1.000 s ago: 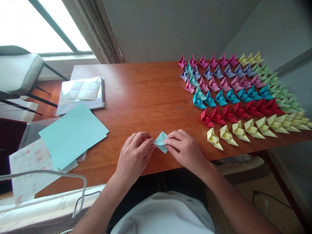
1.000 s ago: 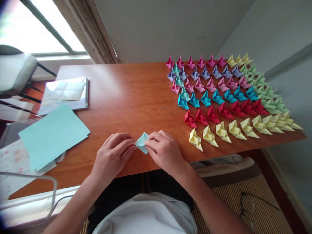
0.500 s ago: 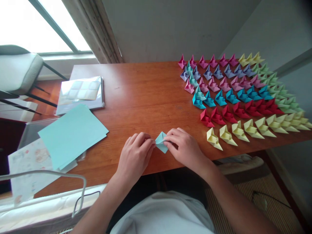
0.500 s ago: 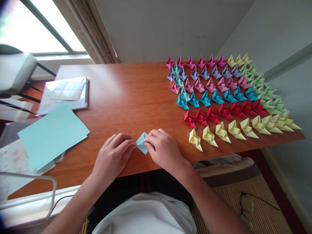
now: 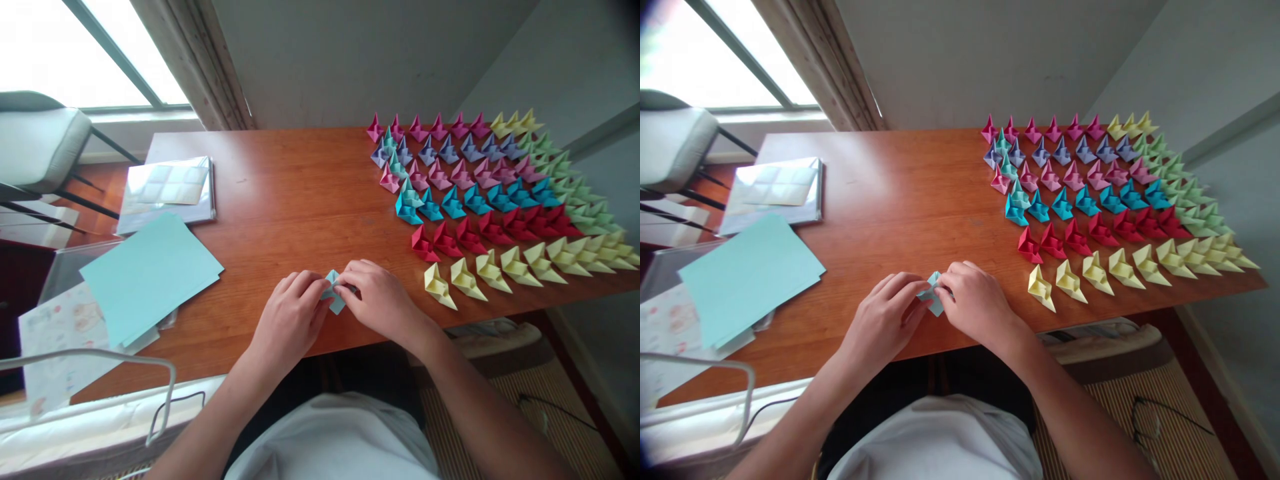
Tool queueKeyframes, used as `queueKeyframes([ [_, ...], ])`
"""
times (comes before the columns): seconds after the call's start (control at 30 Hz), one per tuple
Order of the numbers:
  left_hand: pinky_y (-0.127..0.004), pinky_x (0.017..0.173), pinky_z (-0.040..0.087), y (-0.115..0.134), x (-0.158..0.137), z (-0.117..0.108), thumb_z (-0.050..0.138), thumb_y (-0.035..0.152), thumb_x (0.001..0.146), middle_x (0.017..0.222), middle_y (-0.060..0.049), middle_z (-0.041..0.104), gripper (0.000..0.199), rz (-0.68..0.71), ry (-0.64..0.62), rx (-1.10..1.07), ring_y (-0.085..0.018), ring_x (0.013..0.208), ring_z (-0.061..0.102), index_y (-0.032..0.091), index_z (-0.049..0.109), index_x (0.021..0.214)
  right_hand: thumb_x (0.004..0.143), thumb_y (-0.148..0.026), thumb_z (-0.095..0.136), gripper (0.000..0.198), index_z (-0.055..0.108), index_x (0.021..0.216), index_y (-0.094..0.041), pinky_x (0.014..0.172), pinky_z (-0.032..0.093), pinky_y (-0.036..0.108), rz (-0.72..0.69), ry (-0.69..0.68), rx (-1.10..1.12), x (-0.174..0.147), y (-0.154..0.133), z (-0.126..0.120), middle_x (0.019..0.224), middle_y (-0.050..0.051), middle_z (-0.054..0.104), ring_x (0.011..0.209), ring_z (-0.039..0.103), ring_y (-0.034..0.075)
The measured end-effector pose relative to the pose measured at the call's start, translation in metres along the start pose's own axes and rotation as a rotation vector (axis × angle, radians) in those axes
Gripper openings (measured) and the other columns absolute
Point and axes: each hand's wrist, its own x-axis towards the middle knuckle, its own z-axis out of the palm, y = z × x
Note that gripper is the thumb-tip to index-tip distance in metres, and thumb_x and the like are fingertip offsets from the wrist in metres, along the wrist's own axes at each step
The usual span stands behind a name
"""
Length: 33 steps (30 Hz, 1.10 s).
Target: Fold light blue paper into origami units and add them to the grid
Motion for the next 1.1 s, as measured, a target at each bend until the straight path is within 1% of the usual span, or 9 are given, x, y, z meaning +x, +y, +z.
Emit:
queueKeyframes([
  [0.1,-0.031,0.079,0.051,-0.002,0.001,0.005,0.051,0.02,0.098,0.101,-0.005,0.067,0.013,0.0,0.039,-0.051,-0.018,0.088,0.061,0.02,0.064,0.1,0.091,-0.016,0.066,0.01,0.068,0.082,-0.02,0.079,0.047,0.033,-0.02,0.004,0.028,-0.003,0.002,0.0,0.084,0.003,0.067,0.087,0.061,0.02],
  [0.2,-0.03,0.078,0.051,-0.003,0.001,0.006,0.052,0.02,0.098,0.099,-0.004,0.067,0.014,0.006,0.038,-0.073,-0.018,0.088,0.062,0.02,0.066,0.095,0.092,-0.017,0.065,0.006,0.068,0.089,-0.021,0.083,0.048,0.034,-0.057,0.008,0.063,-0.008,0.006,0.0,0.089,0.003,0.067,0.09,0.06,0.02],
  [0.37,-0.03,0.079,0.051,-0.003,0.001,0.003,0.053,0.018,0.098,0.097,-0.003,0.069,0.016,0.037,0.03,-0.084,-0.017,0.087,0.061,0.019,0.066,0.09,0.093,-0.014,0.063,0.012,0.067,0.1,-0.022,0.087,0.049,0.035,-0.151,0.04,0.121,-0.02,0.015,0.0,0.097,0.004,0.066,0.094,0.057,0.02],
  [0.47,-0.029,0.08,0.051,-0.003,-0.001,0.003,0.054,0.017,0.098,0.098,-0.003,0.069,0.015,0.054,0.048,-0.089,-0.017,0.087,0.061,0.019,0.066,0.09,0.093,-0.015,0.063,0.008,0.067,0.097,-0.021,0.085,0.049,0.035,-0.157,0.094,0.116,-0.025,0.019,0.001,0.096,0.005,0.065,0.093,0.056,0.02],
  [0.57,-0.029,0.082,0.052,-0.004,-0.002,0.004,0.055,0.018,0.097,0.099,-0.003,0.069,0.013,0.035,0.059,-0.113,-0.016,0.089,0.062,0.018,0.066,0.091,0.096,-0.018,0.06,0.009,0.068,0.092,-0.021,0.082,0.049,0.034,-0.155,0.131,0.079,-0.028,0.021,0.003,0.091,0.005,0.063,0.089,0.055,0.02],
  [0.7,-0.03,0.083,0.052,-0.004,-0.002,0.006,0.055,0.019,0.098,0.098,-0.003,0.07,0.013,0.002,0.071,-0.132,-0.017,0.089,0.063,0.018,0.066,0.09,0.096,-0.018,0.06,0.008,0.067,0.094,-0.021,0.082,0.049,0.034,-0.162,0.15,0.06,-0.03,0.022,0.006,0.092,0.005,0.064,0.089,0.054,0.02],
  [0.87,-0.033,0.084,0.052,-0.001,0.0,0.006,0.054,0.019,0.098,0.099,-0.004,0.07,0.013,-0.03,0.056,-0.089,-0.018,0.089,0.063,0.018,0.066,0.093,0.099,-0.019,0.055,0.014,0.065,0.088,-0.019,0.081,0.047,0.035,-0.094,0.198,0.041,-0.03,0.019,0.009,0.089,0.005,0.063,0.087,0.054,0.021],
  [1.0,-0.034,0.081,0.051,0.002,0.002,0.004,0.05,0.02,0.1,0.097,-0.005,0.067,0.018,-0.059,0.018,-0.05,-0.019,0.086,0.06,0.017,0.066,0.091,0.098,-0.017,0.054,0.015,0.064,0.086,-0.019,0.081,0.046,0.037,-0.031,0.152,-0.047,-0.026,0.01,0.005,0.089,0.006,0.063,0.088,0.054,0.023],
  [1.1,-0.036,0.083,0.049,0.003,0.005,0.002,0.049,0.022,0.1,0.101,-0.006,0.066,0.02,-0.098,-0.01,-0.004,-0.02,0.088,0.059,0.018,0.066,0.091,0.096,-0.016,0.056,0.014,0.063,0.084,-0.019,0.08,0.045,0.036,0.014,0.125,-0.076,-0.024,0.005,0.002,0.088,0.006,0.063,0.088,0.054,0.023],
])
